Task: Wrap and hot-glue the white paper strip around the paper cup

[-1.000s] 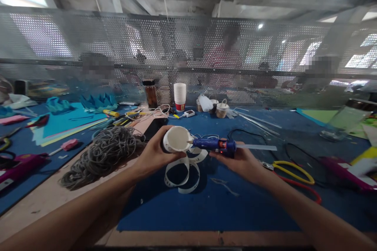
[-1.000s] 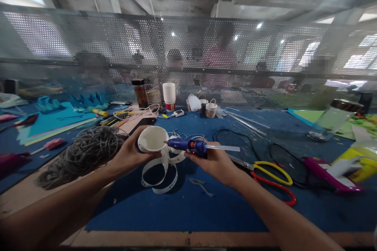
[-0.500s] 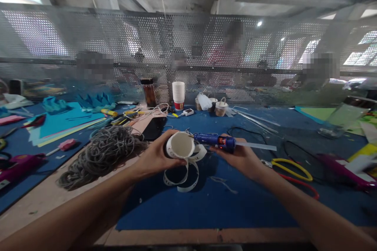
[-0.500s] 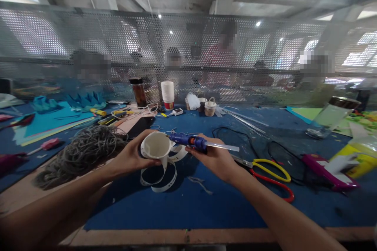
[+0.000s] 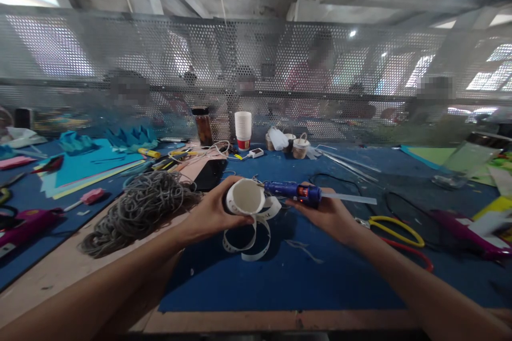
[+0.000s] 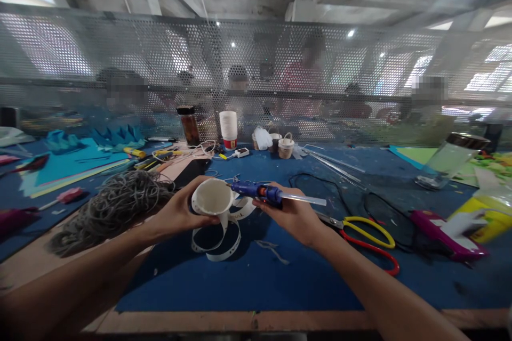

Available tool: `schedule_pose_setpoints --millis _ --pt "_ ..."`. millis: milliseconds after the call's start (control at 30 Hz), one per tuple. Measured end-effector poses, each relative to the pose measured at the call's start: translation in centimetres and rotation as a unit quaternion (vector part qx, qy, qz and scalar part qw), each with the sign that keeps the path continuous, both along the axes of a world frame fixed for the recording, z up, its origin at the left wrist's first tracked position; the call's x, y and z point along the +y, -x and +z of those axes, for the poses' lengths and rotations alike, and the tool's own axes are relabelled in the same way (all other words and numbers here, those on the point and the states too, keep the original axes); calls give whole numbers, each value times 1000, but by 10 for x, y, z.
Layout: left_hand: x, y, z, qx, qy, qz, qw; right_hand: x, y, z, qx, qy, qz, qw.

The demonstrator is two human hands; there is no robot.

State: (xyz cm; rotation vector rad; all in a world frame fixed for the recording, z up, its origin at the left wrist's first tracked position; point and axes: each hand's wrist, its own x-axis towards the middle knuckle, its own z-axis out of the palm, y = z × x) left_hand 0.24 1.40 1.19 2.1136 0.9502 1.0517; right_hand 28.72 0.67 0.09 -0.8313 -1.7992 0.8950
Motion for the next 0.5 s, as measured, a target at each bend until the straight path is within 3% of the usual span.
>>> schedule_pose_setpoints --millis 167,500 --pt "1 1 0 6 14 1 1000 2 -2 -3 11 13 -1 1000" --pt "-2 1 4 13 24 20 999 -3 -1 8 -36 -1 -7 999"
